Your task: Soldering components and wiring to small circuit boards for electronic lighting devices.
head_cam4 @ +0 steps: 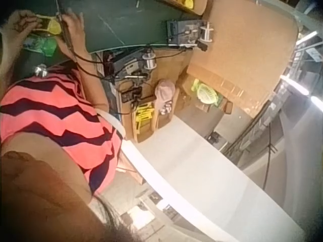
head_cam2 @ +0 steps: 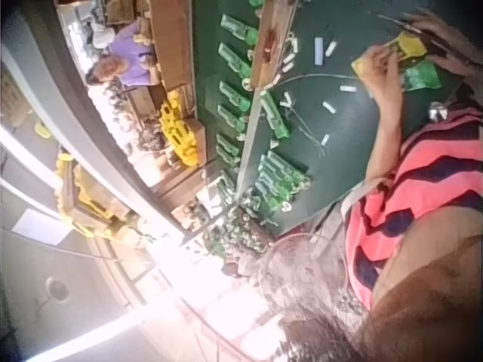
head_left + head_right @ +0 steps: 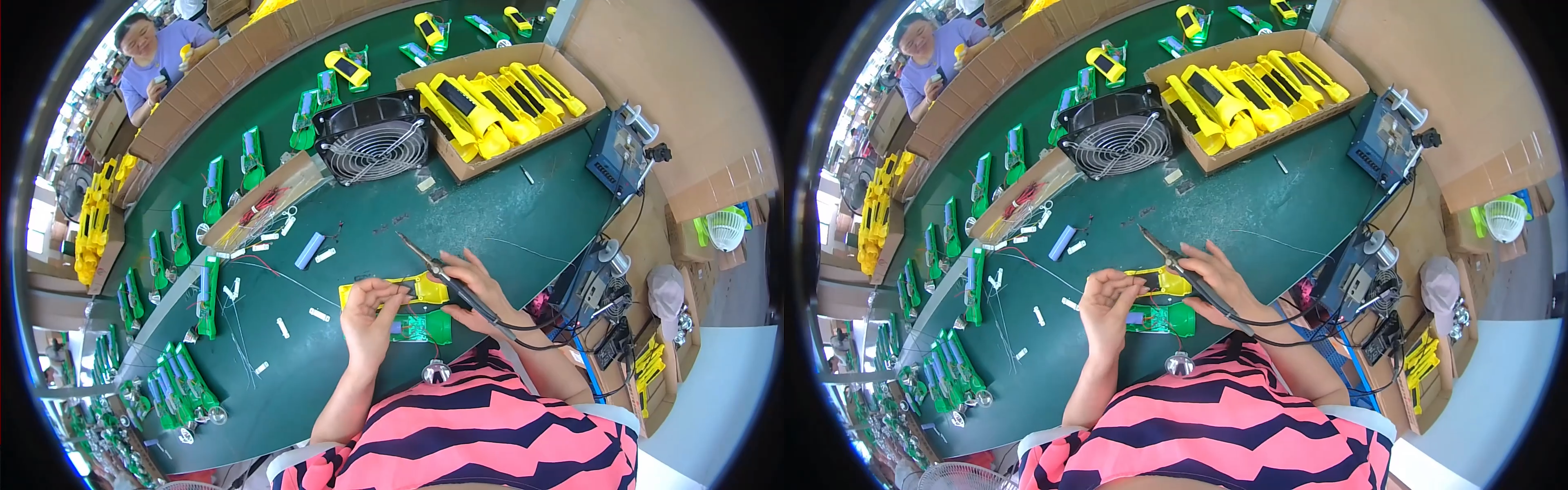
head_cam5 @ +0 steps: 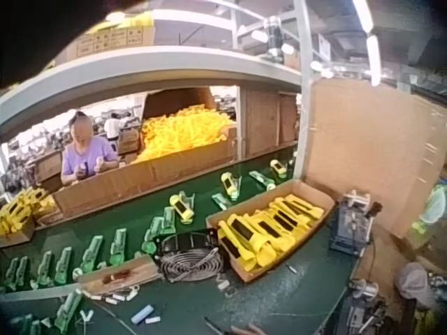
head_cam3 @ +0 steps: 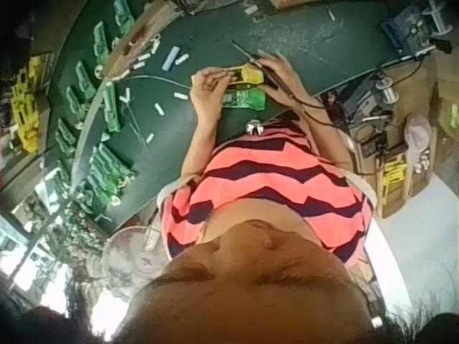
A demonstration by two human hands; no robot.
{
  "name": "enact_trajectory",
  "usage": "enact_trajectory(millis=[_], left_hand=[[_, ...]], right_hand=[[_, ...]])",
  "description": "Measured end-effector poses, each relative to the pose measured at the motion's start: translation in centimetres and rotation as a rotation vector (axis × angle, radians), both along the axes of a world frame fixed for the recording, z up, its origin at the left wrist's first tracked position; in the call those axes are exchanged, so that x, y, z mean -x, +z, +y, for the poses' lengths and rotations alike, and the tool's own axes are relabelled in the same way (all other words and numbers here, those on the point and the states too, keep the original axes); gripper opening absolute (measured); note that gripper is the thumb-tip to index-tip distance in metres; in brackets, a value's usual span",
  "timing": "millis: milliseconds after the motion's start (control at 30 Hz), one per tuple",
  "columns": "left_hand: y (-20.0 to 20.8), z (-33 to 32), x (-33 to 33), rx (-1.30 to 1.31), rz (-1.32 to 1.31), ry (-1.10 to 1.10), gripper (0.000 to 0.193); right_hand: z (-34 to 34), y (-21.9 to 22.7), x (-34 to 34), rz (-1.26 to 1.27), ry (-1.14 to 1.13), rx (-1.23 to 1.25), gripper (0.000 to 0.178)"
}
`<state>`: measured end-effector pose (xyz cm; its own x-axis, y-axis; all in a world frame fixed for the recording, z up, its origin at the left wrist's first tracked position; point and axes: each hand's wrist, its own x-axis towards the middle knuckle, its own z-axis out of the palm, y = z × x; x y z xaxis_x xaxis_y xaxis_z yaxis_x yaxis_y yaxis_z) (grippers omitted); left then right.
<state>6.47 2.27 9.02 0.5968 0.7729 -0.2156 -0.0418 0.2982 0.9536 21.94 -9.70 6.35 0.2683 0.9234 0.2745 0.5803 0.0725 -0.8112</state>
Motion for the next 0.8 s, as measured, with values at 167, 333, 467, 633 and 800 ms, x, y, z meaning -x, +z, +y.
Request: enact_trajectory(millis=[167, 333, 467, 633, 800], left_hand=[[0.9, 0.0, 2.3, -0.046, 0.037, 0.092, 0.011], [1.4, 2.4, 3.9, -0.811, 0.513, 0.047, 0.008], [0.5, 4.2, 3.9, -1.065, 0.664, -0.141, 0.006], [0.6, 6.0, 2.9, -1.203, 0.703, -0.469, 0.002], [0.7, 6.9, 1.7, -1.188, 0.737, -0.593, 0.002]], right_hand=[[0.5, 1.5, -0.9, 0.132, 0.047, 0.285, 0.066], [-0.4, 2.1, -1.7, 0.175, 0.035, 0.342, 0.061], [-0.7, 3.1, -1.5, 0.218, -0.007, 0.371, 0.054], [-1.1, 2.0, -0.4, 0.01, -0.123, 0.0, 0.035], [-0.6, 0.1, 3.3, 0.442, -0.312, -0.086, 0.025]])
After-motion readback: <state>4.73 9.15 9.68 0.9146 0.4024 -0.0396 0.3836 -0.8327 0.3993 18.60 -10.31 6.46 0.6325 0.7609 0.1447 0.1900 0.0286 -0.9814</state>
